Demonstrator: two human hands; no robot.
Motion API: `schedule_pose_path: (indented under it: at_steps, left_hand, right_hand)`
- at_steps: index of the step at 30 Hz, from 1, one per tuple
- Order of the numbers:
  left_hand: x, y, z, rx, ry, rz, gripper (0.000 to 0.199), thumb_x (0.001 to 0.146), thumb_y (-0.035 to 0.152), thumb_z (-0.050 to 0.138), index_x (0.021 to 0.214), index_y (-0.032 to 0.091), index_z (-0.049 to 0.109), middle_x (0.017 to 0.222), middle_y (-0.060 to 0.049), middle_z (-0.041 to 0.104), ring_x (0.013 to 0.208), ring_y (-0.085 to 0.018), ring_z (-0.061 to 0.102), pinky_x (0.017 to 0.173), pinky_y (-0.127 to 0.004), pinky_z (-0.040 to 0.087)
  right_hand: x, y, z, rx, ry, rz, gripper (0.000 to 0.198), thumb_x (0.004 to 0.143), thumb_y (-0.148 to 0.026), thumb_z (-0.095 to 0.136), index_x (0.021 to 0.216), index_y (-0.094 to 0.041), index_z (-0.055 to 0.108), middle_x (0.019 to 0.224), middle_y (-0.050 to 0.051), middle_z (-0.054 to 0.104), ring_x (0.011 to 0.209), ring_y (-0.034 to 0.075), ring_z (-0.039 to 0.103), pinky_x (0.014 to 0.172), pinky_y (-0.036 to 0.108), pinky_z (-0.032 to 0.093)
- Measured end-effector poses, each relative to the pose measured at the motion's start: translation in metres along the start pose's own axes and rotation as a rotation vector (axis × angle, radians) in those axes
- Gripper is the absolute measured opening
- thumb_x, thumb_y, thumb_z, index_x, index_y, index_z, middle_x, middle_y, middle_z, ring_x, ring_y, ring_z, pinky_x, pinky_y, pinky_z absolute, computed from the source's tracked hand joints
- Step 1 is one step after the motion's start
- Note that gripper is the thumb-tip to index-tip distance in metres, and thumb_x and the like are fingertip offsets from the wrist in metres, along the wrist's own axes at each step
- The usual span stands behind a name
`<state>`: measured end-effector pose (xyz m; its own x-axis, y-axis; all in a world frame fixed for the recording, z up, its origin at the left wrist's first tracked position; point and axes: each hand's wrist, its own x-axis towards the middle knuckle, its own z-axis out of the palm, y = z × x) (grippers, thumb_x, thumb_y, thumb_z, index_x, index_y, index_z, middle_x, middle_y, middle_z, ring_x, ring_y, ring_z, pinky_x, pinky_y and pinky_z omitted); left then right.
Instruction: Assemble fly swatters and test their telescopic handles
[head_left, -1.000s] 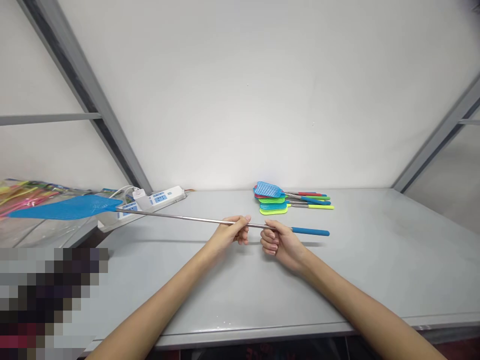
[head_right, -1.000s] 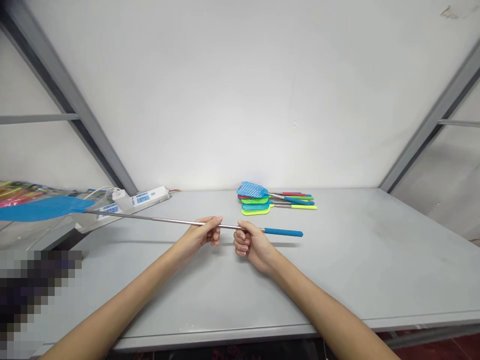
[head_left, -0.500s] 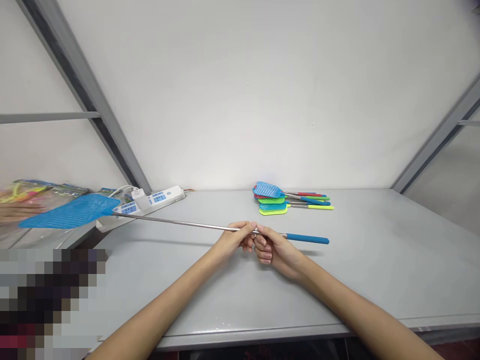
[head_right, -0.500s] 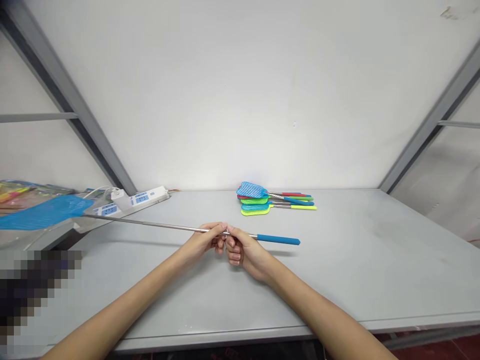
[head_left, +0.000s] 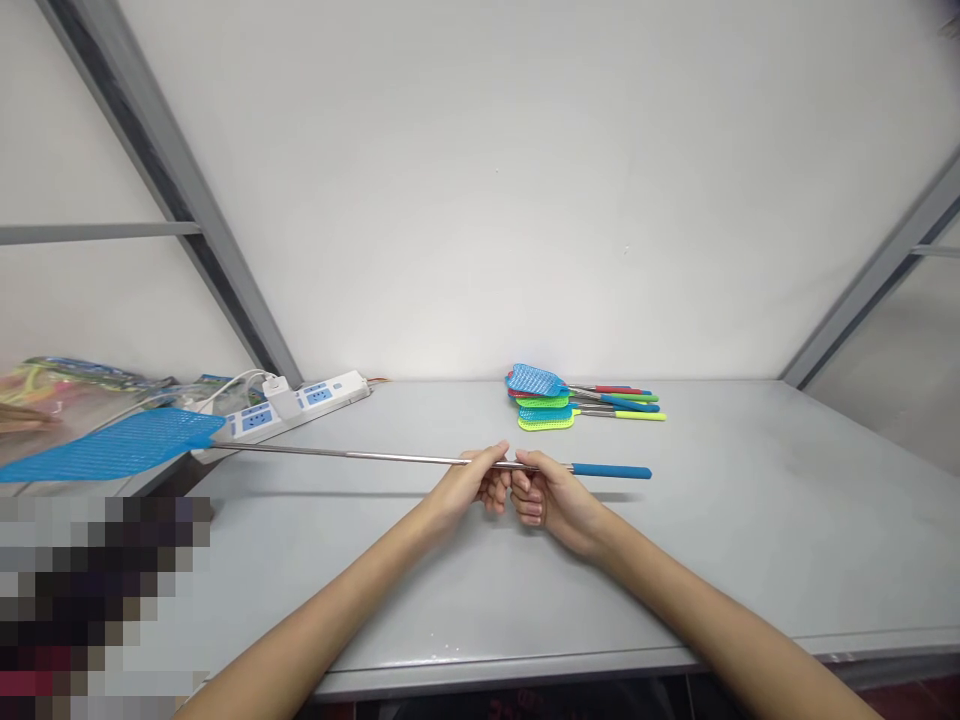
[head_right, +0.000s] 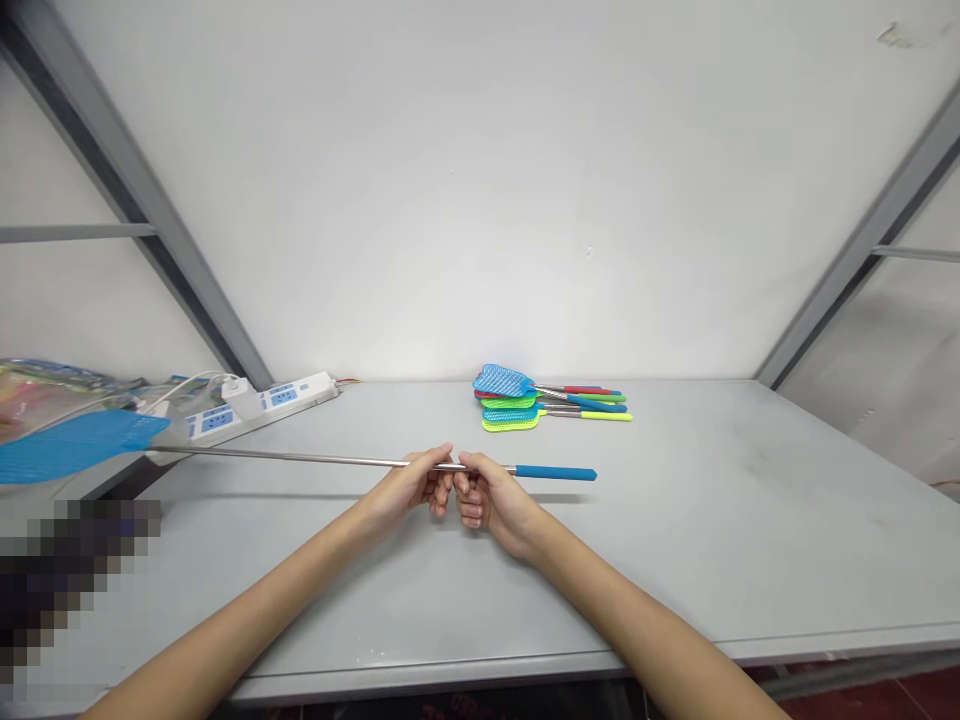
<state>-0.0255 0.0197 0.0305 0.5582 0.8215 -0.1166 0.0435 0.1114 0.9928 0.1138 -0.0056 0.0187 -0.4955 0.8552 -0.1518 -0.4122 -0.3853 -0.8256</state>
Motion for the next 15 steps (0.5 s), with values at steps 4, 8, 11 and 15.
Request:
schedule_pose_path:
  at_steps: [4, 8, 11, 15]
  left_hand:
    - [-0.0014, 0.0027, -0.0016, -0.068, 0.001, -0.013, 0.046, 0.075, 0.051, 0.032, 0.059, 0.013, 0.053, 0.049, -0.001, 0.050, 0.044, -0.010, 0.046, 0.051, -0.024, 0.036]
    - [-0.0024, 0.0087, -0.0033, -0.126, 0.003, -0.061, 0.051, 0.074, 0.055, 0.026, 0.057, 0.014, 0.050, 0.048, -0.001, 0.049, 0.044, -0.010, 0.046, 0.051, -0.024, 0.036]
    - [-0.0030, 0.0100, -0.0044, -0.137, 0.004, -0.065, 0.052, 0.074, 0.056, 0.025, 0.059, 0.014, 0.052, 0.049, -0.001, 0.049, 0.046, -0.011, 0.046, 0.051, -0.023, 0.035]
    - [-0.0037, 0.0081, -0.0049, -0.152, -0.009, -0.063, 0.052, 0.074, 0.056, 0.025, 0.061, 0.014, 0.053, 0.051, -0.001, 0.049, 0.047, -0.011, 0.046, 0.051, -0.023, 0.035]
  right_hand:
    - [0.0006, 0.0009, -0.0005, 0.011, 0.001, 0.004, 0.032, 0.072, -0.039, 0.044, 0.052, -0.016, 0.037, 0.046, -0.006, 0.024, 0.040, 0.005, 0.023, 0.042, 0.021, 0.017]
    - [0.0006, 0.0017, -0.0015, 0.022, 0.008, 0.012, 0.031, 0.072, -0.039, 0.044, 0.052, -0.015, 0.039, 0.046, -0.006, 0.024, 0.040, 0.005, 0.021, 0.042, 0.021, 0.017]
    - [0.0004, 0.0018, -0.0020, 0.027, 0.014, 0.017, 0.030, 0.072, -0.039, 0.044, 0.053, -0.015, 0.040, 0.047, -0.006, 0.024, 0.041, 0.006, 0.022, 0.042, 0.021, 0.018]
    - [0.0006, 0.0017, -0.0025, 0.038, 0.006, 0.010, 0.030, 0.072, -0.038, 0.044, 0.053, -0.015, 0.040, 0.047, -0.006, 0.023, 0.041, 0.006, 0.021, 0.042, 0.021, 0.018]
